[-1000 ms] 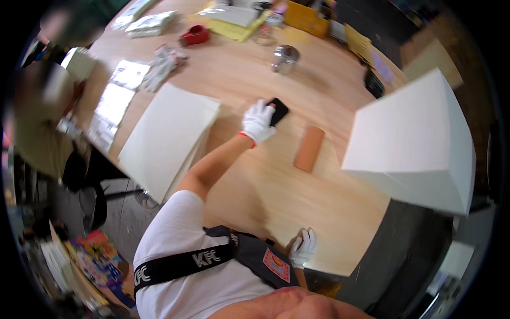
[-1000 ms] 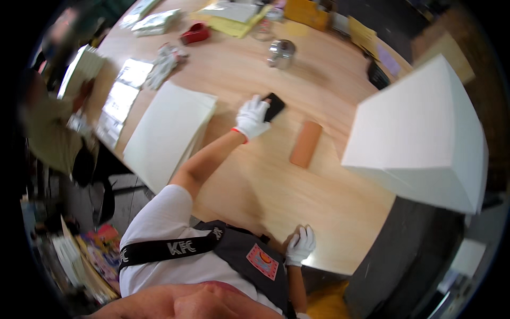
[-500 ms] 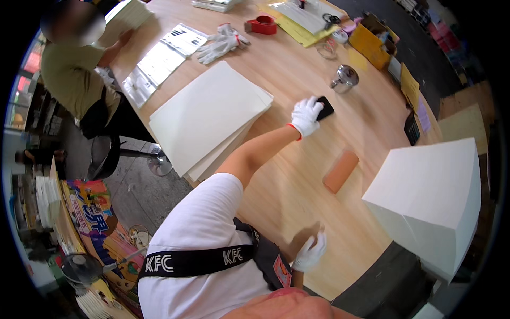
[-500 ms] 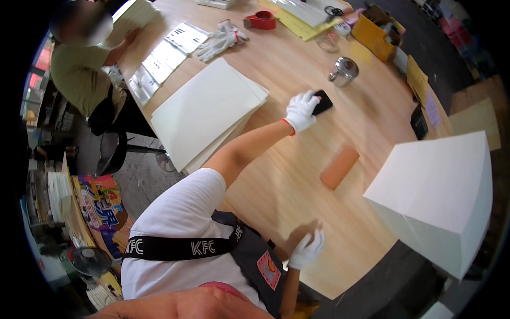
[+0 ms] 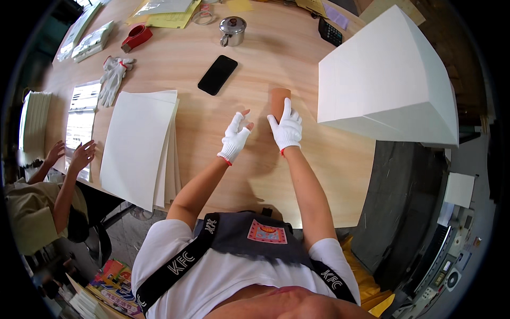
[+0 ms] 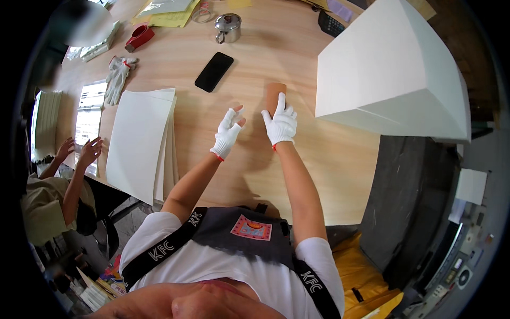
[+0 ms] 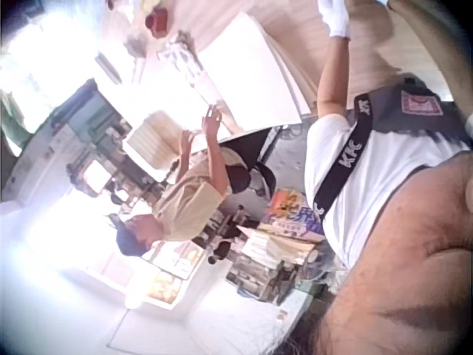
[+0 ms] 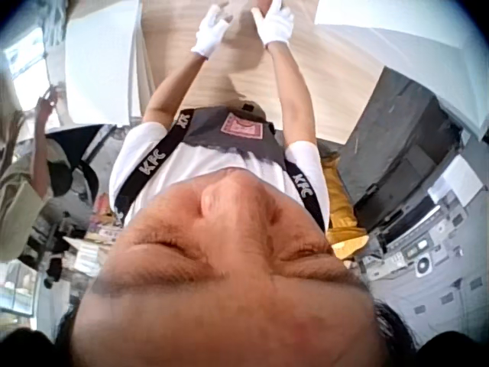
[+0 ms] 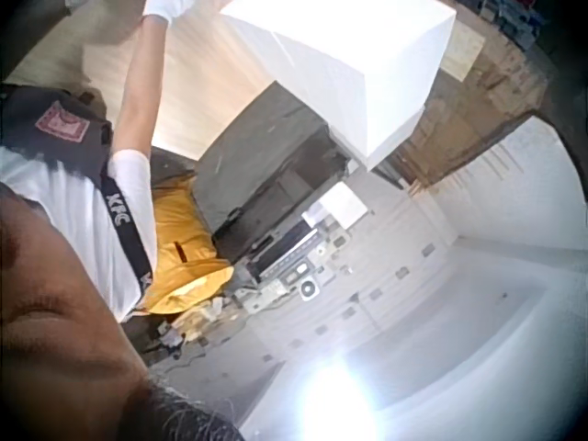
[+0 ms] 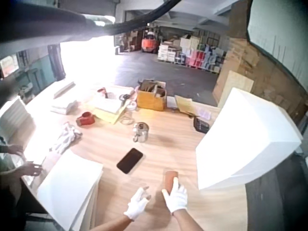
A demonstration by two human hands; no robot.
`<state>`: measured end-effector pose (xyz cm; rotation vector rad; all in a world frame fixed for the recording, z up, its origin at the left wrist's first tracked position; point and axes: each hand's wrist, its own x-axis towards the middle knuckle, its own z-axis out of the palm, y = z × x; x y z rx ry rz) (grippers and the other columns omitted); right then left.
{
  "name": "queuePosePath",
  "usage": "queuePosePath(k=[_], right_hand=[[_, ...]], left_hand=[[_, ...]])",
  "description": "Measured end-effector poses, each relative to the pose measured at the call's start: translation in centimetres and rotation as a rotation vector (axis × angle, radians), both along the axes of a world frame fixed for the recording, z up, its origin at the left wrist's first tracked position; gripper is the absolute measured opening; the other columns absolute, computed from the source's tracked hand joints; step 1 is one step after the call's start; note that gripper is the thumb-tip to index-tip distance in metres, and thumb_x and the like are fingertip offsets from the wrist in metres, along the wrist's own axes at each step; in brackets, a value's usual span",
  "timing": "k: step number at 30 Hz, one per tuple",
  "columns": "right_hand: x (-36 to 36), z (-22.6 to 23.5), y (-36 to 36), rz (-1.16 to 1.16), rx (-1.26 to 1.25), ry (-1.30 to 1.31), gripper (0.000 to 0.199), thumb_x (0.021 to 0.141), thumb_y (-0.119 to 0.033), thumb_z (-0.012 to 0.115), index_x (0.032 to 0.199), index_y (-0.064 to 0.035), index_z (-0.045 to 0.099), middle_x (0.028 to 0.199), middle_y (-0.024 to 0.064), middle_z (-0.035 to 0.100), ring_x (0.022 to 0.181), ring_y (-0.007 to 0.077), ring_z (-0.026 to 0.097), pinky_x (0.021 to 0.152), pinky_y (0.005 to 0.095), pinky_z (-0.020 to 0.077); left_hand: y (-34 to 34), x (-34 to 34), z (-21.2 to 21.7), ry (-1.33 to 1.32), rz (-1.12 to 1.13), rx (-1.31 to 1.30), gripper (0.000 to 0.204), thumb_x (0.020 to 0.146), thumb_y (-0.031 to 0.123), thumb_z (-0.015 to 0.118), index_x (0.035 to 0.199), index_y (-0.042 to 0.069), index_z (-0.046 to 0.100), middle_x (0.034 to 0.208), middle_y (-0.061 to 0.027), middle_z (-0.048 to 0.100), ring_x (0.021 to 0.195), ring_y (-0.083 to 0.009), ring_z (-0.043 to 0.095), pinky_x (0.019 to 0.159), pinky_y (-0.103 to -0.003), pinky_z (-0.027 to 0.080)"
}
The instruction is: The person stacks white paper sheets on a wooden table in a warehouse environment. They handle the sheets by hand, separating them from a larger block and placing them into a neat pile. The person also briefly handles a metal container and a wooden block during the process.
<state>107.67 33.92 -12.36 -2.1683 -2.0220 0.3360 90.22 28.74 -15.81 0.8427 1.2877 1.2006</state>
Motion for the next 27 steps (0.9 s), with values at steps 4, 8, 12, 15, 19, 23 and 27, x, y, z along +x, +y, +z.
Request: queuePosePath(k=[4, 8, 12, 15, 19, 23, 27], right_hand=[[1.8, 1.5, -2.2, -0.036, -0.06, 0.413, 0.09, 0.086, -0.055, 0.069, 0.155, -0.0145, 0.028, 0.141, 0.0213, 0.052, 0.121, 0.0406, 0.055, 0.097, 0.0458, 0.0478], [1.9, 5.9, -8.0, 0.024, -0.143, 0.759, 0.076, 0.093, -0.051, 0.064, 0.151, -0.0091, 0.038, 0.139, 0.0239, 0.056, 0.127, 0.0397, 0.055, 0.104, 0.0427, 0.0446], [2.3, 7.1, -13.0, 0.186, -0.058, 0.652, 0.065, 0.098, -0.043, 0.061, 0.149, -0.0069, 0.042, 0.138, 0.0234, 0.057, 0.124, 0.0404, 0.056, 0.104, 0.0435, 0.0443], [3.2, 7.8, -15.5, 0.146, -0.087, 0.756, 0.06, 0.1, -0.039, 0.059, 0.149, -0.0072, 0.043, 0.137, 0.0225, 0.058, 0.126, 0.0352, 0.056, 0.104, 0.0412, 0.0443], [5.3, 8.7, -16.0, 0.055, -0.114, 0.995, 0.053, 0.101, -0.036, 0.058, 0.143, -0.0051, 0.051, 0.133, 0.0209, 0.062, 0.123, 0.0292, 0.06, 0.103, 0.035, 0.0447], [6.1, 8.9, -16.4, 0.007, 0.028, 0.87, 0.038, 0.102, -0.029, 0.058, 0.132, -0.0051, 0.061, 0.121, 0.0135, 0.066, 0.108, 0.0185, 0.063, 0.094, 0.0313, 0.0476], [5.1, 10.7, -17.3, 0.077, 0.215, 0.687, 0.028, 0.099, -0.031, 0.06, 0.117, -0.0107, 0.068, 0.095, 0.0091, 0.07, 0.083, 0.0191, 0.067, 0.076, 0.037, 0.0516]], left_hand=[[-1.5, 0.8, 2.5, -0.489, -0.184, -0.317, 0.054, 0.099, 0.021, 0.062, 0.148, 0.009, 0.041, 0.14, -0.0095, 0.053, 0.121, -0.0231, 0.057, 0.1, -0.04, 0.051], [-2.9, 1.8, 2.1, -0.891, -0.397, -0.402, 0.064, 0.1, 0.037, 0.062, 0.15, 0.008, 0.035, 0.144, -0.0108, 0.051, 0.128, -0.0274, 0.055, 0.103, -0.044, 0.049], [-5.5, 2.6, 0.5, -0.723, -0.451, -0.376, 0.072, 0.096, 0.049, 0.063, 0.148, 0.007, 0.036, 0.141, -0.0109, 0.053, 0.127, -0.0256, 0.055, 0.104, -0.045, 0.048], [-8.1, 3.0, 2.1, -0.73, -0.43, -0.351, 0.071, 0.095, 0.048, 0.064, 0.147, 0.006, 0.038, 0.14, -0.0118, 0.055, 0.128, -0.0268, 0.056, 0.107, -0.046, 0.046], [-9.6, 2.4, 2.4, -0.953, -0.293, -0.461, 0.055, 0.095, 0.036, 0.065, 0.141, 0.009, 0.047, 0.134, -0.0108, 0.059, 0.126, -0.0308, 0.057, 0.109, -0.05, 0.045], [-11.0, 2.7, 3.6, -1.105, -0.199, -0.469, 0.039, 0.096, 0.028, 0.064, 0.13, 0.012, 0.054, 0.128, -0.011, 0.063, 0.122, -0.0329, 0.06, 0.106, -0.054, 0.046], [-11.9, 3.6, 2.9, -1.111, -0.111, -0.397, 0.032, 0.097, 0.025, 0.064, 0.126, 0.015, 0.055, 0.125, -0.0088, 0.064, 0.116, -0.0313, 0.062, 0.102, -0.053, 0.049]])
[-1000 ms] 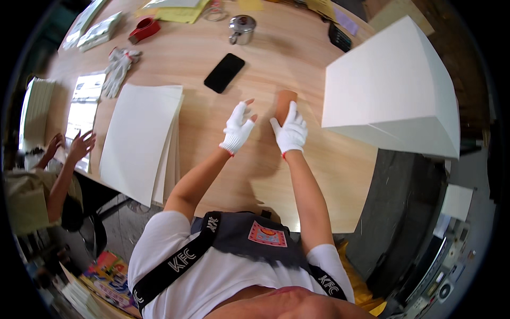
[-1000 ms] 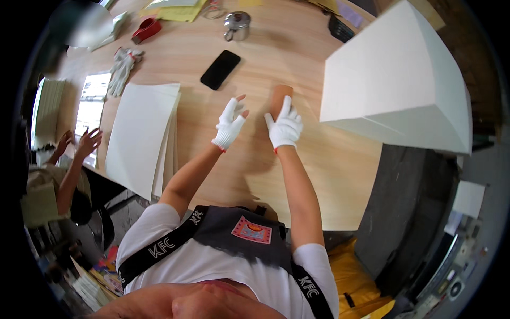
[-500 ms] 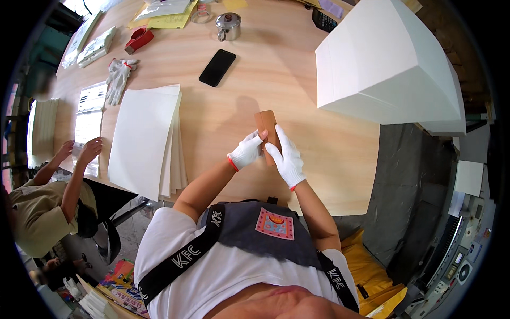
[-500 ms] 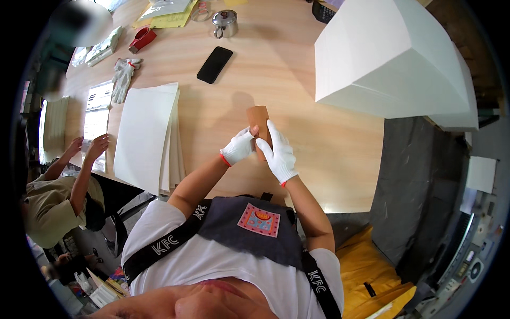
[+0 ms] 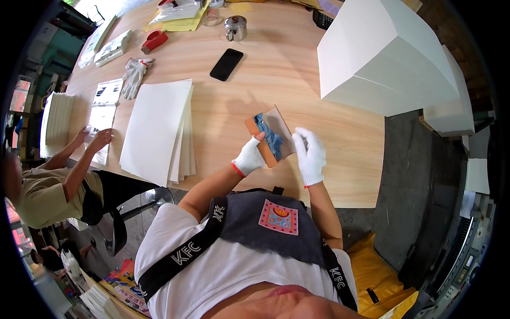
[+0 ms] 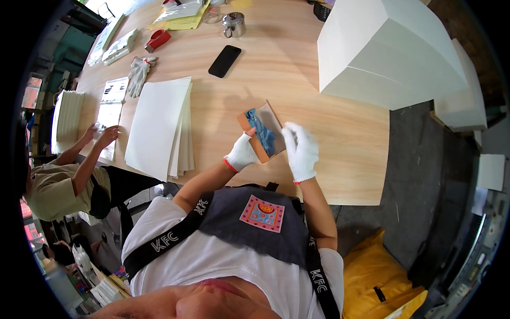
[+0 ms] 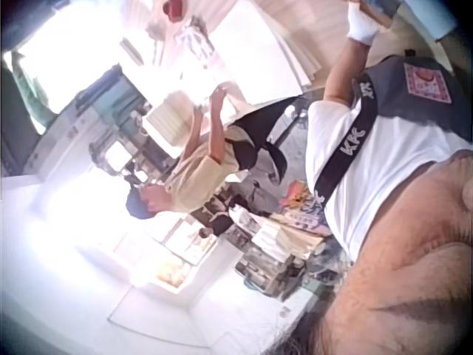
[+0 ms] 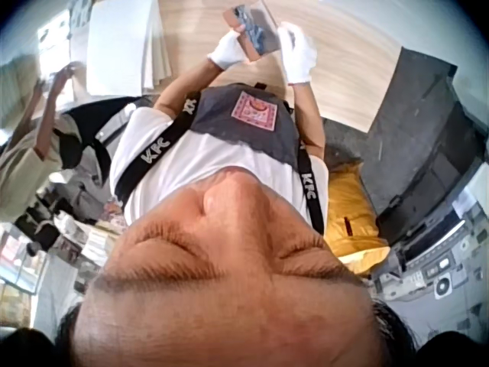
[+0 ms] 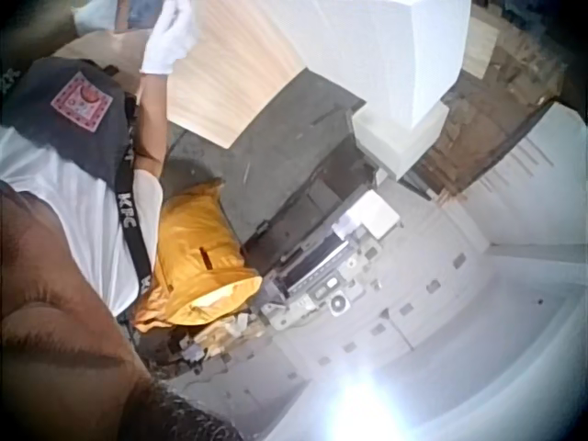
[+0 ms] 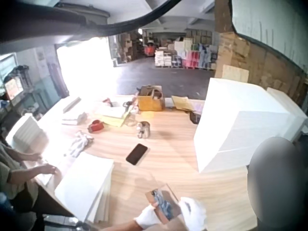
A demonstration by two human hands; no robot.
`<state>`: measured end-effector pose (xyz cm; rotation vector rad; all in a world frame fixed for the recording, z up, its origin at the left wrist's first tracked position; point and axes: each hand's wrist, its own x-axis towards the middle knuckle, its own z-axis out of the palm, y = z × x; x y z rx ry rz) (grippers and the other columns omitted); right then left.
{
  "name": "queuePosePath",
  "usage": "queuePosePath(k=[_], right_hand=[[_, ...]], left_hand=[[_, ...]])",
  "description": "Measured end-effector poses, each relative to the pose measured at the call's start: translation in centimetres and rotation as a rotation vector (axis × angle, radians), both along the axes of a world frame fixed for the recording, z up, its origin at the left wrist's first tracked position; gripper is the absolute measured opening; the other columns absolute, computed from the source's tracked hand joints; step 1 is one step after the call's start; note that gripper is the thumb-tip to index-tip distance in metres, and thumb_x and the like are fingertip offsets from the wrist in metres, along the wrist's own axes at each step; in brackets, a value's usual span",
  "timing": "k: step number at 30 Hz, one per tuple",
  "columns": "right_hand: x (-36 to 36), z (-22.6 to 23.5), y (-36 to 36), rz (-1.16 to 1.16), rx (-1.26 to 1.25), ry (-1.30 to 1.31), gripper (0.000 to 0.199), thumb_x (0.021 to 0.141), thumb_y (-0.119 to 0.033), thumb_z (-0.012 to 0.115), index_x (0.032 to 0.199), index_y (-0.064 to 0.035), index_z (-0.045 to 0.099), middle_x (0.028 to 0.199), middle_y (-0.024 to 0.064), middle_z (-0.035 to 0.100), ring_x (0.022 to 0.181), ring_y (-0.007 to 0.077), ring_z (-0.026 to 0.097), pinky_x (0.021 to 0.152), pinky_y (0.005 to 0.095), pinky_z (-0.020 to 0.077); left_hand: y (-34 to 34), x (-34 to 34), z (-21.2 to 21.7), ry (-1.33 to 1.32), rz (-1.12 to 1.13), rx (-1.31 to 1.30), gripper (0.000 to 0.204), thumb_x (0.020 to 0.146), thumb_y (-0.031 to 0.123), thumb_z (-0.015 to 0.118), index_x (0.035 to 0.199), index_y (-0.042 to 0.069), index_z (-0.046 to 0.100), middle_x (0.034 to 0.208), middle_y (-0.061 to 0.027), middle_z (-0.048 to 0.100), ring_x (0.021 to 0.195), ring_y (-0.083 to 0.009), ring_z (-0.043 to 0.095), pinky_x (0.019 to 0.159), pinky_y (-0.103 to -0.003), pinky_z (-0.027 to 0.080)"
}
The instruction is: The person stacks white paper sheets on a wooden table in a warehouse environment. They handle the sheets by hand, separating them from a larger block and placing them into a neat pile. The person also briefly handles a metal container and a wooden block during the process.
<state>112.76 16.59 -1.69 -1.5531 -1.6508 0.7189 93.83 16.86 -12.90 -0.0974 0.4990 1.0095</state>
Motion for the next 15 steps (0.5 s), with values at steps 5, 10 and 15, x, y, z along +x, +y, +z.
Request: queuePosePath(k=[5, 10, 15], right_hand=[[-1.6, -1.5, -1.8, 0.156, -0.024, -0.392, 0.023, 0.092, -0.04, 0.062, 0.092, -0.017, 0.067, 0.083, 0.0118, 0.07, 0.073, 0.0334, 0.068, 0.065, 0.0474, 0.0501], [-1.9, -3.5, -2.7, 0.215, -0.251, -0.422, 0.028, 0.092, -0.041, 0.061, 0.098, -0.0152, 0.07, 0.086, 0.015, 0.071, 0.081, 0.0363, 0.069, 0.07, 0.0497, 0.0509], [-2.2, -4.1, -3.2, 0.084, -0.314, -0.377, 0.026, 0.091, -0.037, 0.062, 0.1, -0.0128, 0.064, 0.083, 0.0166, 0.072, 0.08, 0.0381, 0.069, 0.069, 0.0509, 0.0512]], left_hand=[[-1.8, 1.6, -0.8, 0.176, 0.105, 0.006, 0.035, 0.098, 0.027, 0.061, 0.129, 0.012, 0.053, 0.126, -0.0105, 0.063, 0.117, -0.0317, 0.061, 0.102, -0.052, 0.049], [-3.8, 1.7, -3.5, 0.298, 0.04, 0.176, 0.039, 0.096, 0.031, 0.065, 0.129, 0.013, 0.052, 0.122, -0.0087, 0.064, 0.113, -0.0278, 0.062, 0.1, -0.047, 0.05], [-4.6, 1.8, -2.7, 0.275, 0.053, 0.185, 0.045, 0.096, 0.034, 0.064, 0.133, 0.011, 0.051, 0.128, -0.0109, 0.062, 0.117, -0.0289, 0.061, 0.101, -0.046, 0.049]])
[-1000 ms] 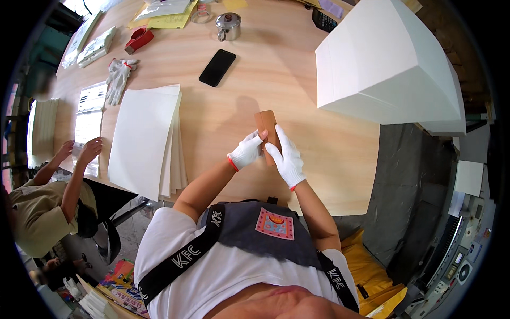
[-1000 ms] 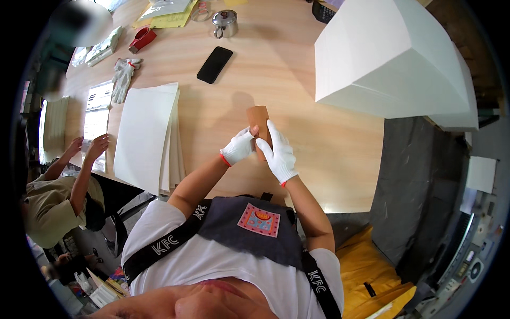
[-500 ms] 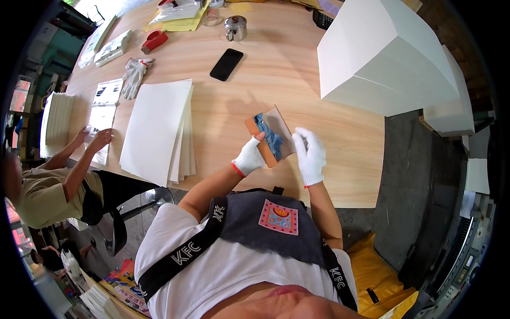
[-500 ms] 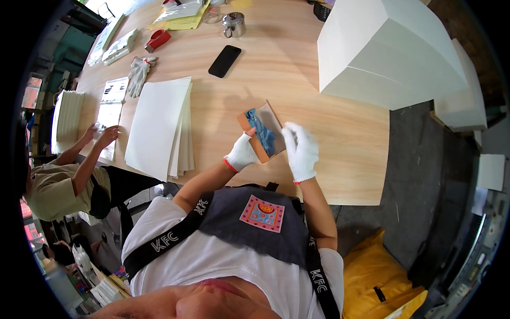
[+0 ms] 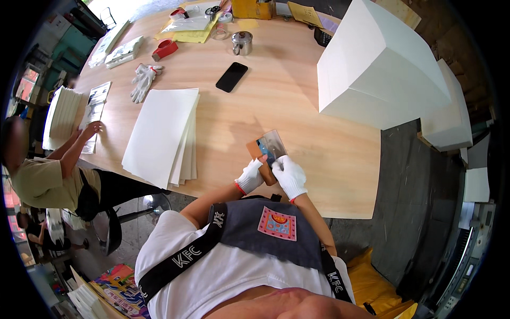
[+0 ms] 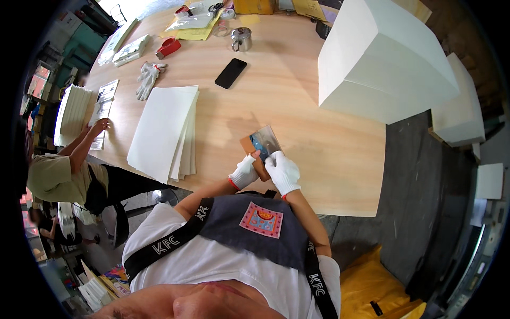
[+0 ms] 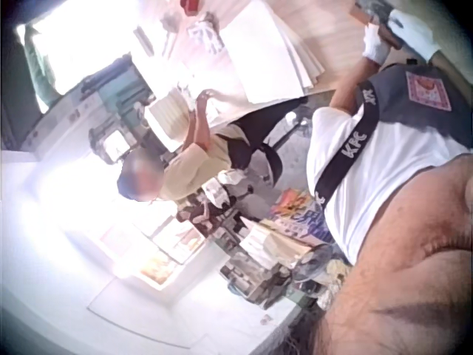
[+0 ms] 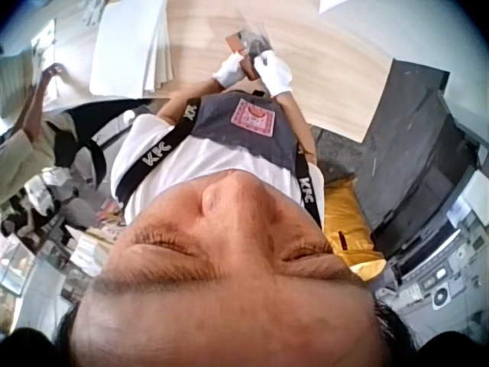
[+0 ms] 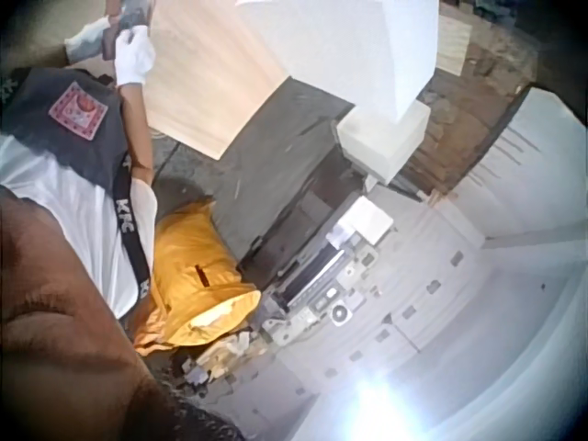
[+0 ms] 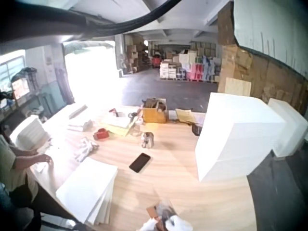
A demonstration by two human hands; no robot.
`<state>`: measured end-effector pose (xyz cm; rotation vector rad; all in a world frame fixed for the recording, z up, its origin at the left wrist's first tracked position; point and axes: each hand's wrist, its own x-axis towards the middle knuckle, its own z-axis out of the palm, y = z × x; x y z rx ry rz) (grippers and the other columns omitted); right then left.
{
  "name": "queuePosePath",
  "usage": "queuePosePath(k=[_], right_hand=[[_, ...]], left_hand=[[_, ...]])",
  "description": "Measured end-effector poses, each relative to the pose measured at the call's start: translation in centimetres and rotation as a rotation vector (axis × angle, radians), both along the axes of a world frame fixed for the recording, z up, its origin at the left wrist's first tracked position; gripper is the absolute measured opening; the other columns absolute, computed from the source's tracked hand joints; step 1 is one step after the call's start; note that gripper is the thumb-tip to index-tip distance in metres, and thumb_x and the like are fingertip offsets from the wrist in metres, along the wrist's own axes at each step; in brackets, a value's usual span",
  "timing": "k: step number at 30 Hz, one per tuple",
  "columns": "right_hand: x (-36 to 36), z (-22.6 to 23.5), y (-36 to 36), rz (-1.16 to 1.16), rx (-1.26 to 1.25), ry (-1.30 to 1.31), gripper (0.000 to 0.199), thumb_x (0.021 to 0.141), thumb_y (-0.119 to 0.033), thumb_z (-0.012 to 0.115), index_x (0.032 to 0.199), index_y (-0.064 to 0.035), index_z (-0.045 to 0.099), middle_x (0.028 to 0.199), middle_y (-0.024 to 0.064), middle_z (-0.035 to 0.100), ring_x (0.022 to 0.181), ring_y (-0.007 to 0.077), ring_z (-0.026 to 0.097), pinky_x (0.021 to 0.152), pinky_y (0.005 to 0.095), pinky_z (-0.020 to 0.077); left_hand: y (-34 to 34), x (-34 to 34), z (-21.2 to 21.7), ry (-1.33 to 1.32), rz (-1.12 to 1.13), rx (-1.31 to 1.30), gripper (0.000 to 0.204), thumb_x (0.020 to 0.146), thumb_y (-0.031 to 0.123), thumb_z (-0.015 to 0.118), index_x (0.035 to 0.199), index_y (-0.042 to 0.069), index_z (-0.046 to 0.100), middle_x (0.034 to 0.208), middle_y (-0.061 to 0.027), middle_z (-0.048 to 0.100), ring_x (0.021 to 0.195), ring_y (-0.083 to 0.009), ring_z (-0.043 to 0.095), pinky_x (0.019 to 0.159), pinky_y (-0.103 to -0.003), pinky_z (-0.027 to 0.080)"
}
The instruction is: The person stacks white paper sheets on a wooden table in a warehouse environment. They handle the sheets by hand, separating them from a larger block and placing them into a neat pile. The person also briefly handles a metal container and a wooden block during the process.
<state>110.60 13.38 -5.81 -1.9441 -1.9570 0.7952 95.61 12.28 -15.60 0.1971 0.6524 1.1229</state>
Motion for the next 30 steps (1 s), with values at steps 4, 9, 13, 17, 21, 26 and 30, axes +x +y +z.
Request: queuePosePath(k=[4, 9, 13, 17, 21, 26, 30], right_hand=[[0.9, -1.4, -0.4, -0.149, 0.128, 0.543, 0.019, 0.101, -0.028, 0.055, 0.104, -0.0095, 0.052, 0.075, 0.0095, 0.068, 0.059, 0.0184, 0.061, 0.053, 0.034, 0.0475], [2.7, 2.1, -1.1, -0.282, 0.054, 1.149, 0.013, 0.106, -0.022, 0.048, 0.106, -0.0094, 0.051, 0.076, 0.002, 0.066, 0.055, 0.0034, 0.05, 0.048, 0.0193, 0.0384], [4.4, 2.3, -2.7, -0.344, -0.124, 1.26, 0.015, 0.106, -0.023, 0.05, 0.109, -0.0086, 0.055, 0.074, 0.0009, 0.065, 0.055, 0.0021, 0.051, 0.047, 0.0165, 0.0367], [5.2, 1.4, -4.4, -0.339, -0.3, 1.314, 0.019, 0.103, -0.017, 0.056, 0.118, -0.0062, 0.058, 0.084, 0.003, 0.067, 0.057, 0.0023, 0.052, 0.049, 0.0157, 0.0394], [5.4, -0.1, -5.2, -0.358, -0.356, 1.262, 0.02, 0.102, -0.014, 0.056, 0.121, -0.0055, 0.058, 0.087, 0.0035, 0.067, 0.058, 0.0027, 0.052, 0.051, 0.0178, 0.0411], [5.3, 0.0, -4.4, -0.344, -0.278, 1.233, 0.021, 0.102, -0.018, 0.059, 0.118, -0.0045, 0.062, 0.079, 0.0028, 0.067, 0.055, 0.0025, 0.05, 0.049, 0.0182, 0.0372], [5.3, 1.1, -3.9, -0.326, -0.306, 1.029, 0.021, 0.102, -0.019, 0.057, 0.117, -0.0055, 0.062, 0.08, 0.0025, 0.067, 0.056, 0.0026, 0.049, 0.05, 0.0195, 0.039]], left_hand=[[0.1, -0.5, 0.4, -0.086, 0.026, -0.088, 0.049, 0.097, 0.035, 0.063, 0.136, 0.01, 0.049, 0.132, -0.0129, 0.061, 0.121, -0.0317, 0.059, 0.103, -0.051, 0.048], [1.7, -1.5, 2.3, -0.139, 0.097, -0.224, 0.05, 0.096, 0.039, 0.064, 0.135, 0.01, 0.05, 0.129, -0.0136, 0.061, 0.121, -0.0361, 0.058, 0.104, -0.057, 0.046], [5.6, -3.0, 1.8, -0.484, -0.031, -0.126, 0.053, 0.093, 0.041, 0.065, 0.133, 0.009, 0.051, 0.126, -0.0146, 0.061, 0.118, -0.0382, 0.059, 0.102, -0.064, 0.046], [13.4, -3.6, 0.8, -0.193, 0.132, -0.155, 0.048, 0.097, 0.037, 0.062, 0.136, 0.013, 0.048, 0.126, -0.0111, 0.06, 0.119, -0.034, 0.058, 0.103, -0.057, 0.046], [23.3, -3.3, 0.9, -0.207, 0.318, -0.208, 0.041, 0.098, 0.026, 0.062, 0.136, 0.019, 0.047, 0.132, -0.0031, 0.058, 0.121, -0.0269, 0.057, 0.107, -0.047, 0.047], [28.6, -3.2, -0.2, 0.074, 0.563, -0.263, 0.047, 0.096, 0.012, 0.058, 0.14, 0.015, 0.041, 0.121, -0.0022, 0.057, 0.111, -0.0218, 0.056, 0.097, -0.046, 0.048], [23.7, -0.6, -0.1, 0.628, 0.581, 0.093, 0.039, 0.093, 0.009, 0.06, 0.13, 0.01, 0.049, 0.116, -0.0045, 0.059, 0.102, -0.0188, 0.057, 0.095, -0.038, 0.048]])
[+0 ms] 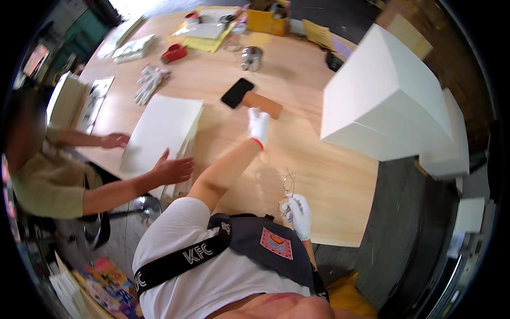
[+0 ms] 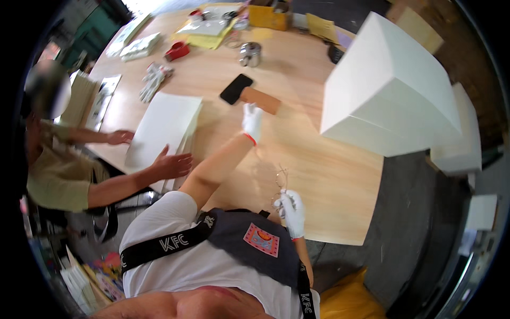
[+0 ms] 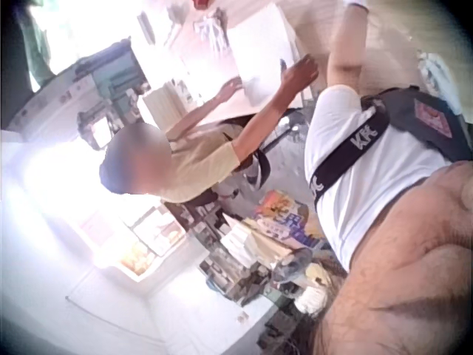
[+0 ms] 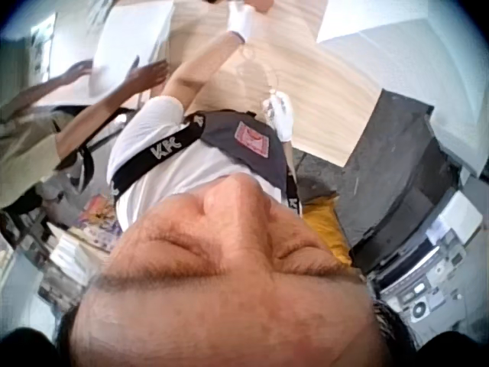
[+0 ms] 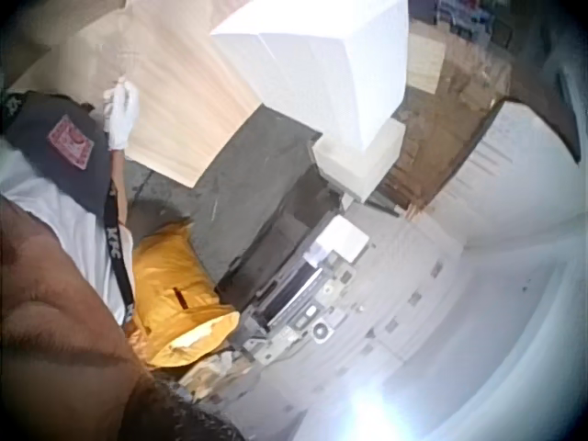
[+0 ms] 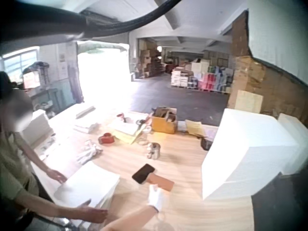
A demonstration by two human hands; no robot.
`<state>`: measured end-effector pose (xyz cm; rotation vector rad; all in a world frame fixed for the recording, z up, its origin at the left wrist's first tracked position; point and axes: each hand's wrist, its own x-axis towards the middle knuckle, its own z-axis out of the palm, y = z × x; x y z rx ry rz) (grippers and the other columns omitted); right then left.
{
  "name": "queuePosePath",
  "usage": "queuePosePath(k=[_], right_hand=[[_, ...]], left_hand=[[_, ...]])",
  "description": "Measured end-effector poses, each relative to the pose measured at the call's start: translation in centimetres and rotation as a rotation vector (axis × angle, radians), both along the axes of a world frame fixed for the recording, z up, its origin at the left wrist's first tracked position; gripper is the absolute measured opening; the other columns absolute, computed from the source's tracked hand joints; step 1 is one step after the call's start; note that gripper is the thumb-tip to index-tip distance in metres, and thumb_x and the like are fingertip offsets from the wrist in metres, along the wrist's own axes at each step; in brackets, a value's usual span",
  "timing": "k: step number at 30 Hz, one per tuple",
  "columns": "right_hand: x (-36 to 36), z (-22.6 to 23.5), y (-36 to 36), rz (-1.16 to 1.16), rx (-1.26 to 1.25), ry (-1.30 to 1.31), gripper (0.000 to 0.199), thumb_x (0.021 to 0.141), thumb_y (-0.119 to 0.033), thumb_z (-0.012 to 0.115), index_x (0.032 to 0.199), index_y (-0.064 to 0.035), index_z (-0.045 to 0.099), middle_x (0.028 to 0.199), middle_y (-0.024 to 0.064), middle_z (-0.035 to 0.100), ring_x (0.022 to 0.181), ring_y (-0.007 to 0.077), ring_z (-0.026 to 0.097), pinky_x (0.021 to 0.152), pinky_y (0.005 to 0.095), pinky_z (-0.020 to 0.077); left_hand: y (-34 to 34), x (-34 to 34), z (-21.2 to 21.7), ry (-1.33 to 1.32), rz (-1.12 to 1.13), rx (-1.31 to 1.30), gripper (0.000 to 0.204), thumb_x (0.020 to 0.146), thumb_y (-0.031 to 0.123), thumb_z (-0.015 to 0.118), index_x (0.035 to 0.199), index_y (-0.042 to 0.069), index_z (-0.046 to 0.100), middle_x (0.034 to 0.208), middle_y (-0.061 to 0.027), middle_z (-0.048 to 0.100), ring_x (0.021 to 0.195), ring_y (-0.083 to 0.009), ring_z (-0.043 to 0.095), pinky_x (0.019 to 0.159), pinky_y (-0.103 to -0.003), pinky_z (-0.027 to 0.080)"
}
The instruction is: The person stacks white paper sheets on a wooden table in a warehouse environment. They handle the sheets by hand, separating them from a larger block and placing them into a neat pile. The person also briefly handles a metal container and a wooden block during the process.
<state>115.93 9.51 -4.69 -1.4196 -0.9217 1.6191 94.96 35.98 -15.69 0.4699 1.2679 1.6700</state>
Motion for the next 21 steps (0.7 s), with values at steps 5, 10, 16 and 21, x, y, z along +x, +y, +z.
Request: queuePosePath(k=[5, 10, 16, 21], right_hand=[[0.5, 0.0, 1.5, 0.11, -0.012, -0.192, 0.022, 0.101, -0.02, 0.058, 0.112, -0.0025, 0.065, 0.076, 0.0025, 0.067, 0.055, 0.0022, 0.049, 0.049, 0.0195, 0.0371], [0.7, 1.8, 2.9, 0.342, 0.071, -0.419, 0.021, 0.098, -0.02, 0.059, 0.102, -0.0011, 0.068, 0.072, 0.0032, 0.067, 0.053, 0.0049, 0.049, 0.049, 0.0231, 0.0381], [0.9, 3.2, 1.6, 0.468, 0.044, -0.428, 0.026, 0.099, -0.026, 0.059, 0.095, -0.0031, 0.069, 0.068, 0.0025, 0.066, 0.053, 0.0058, 0.049, 0.05, 0.0239, 0.0384], [2.9, 3.1, 0.9, 0.447, -0.012, -0.233, 0.026, 0.1, -0.03, 0.06, 0.095, -0.0057, 0.068, 0.066, -0.0008, 0.062, 0.053, 0.004, 0.045, 0.049, 0.0218, 0.0342]], left_hand=[[-13.6, 0.8, 12.0, 1.002, -0.788, 0.541, 0.025, 0.085, 0.009, 0.066, 0.11, 0.015, 0.066, 0.104, -0.0065, 0.065, 0.098, -0.0253, 0.062, 0.092, -0.037, 0.051], [-18.7, 1.5, 9.5, 1.445, -0.898, 0.639, 0.012, 0.075, 0.016, 0.07, 0.086, 0.017, 0.066, 0.09, -0.0019, 0.065, 0.088, -0.0264, 0.063, 0.086, -0.043, 0.051], [-21.0, -0.2, 9.7, 1.225, -1.078, 0.541, 0.008, 0.078, 0.017, 0.069, 0.086, 0.015, 0.07, 0.081, -0.0051, 0.066, 0.089, -0.0242, 0.065, 0.077, -0.037, 0.053], [-22.5, -1.1, 9.7, 0.64, -1.152, 0.287, 0.016, 0.091, 0.02, 0.068, 0.101, 0.009, 0.073, 0.095, -0.0049, 0.073, 0.093, -0.0164, 0.068, 0.079, -0.029, 0.053]])
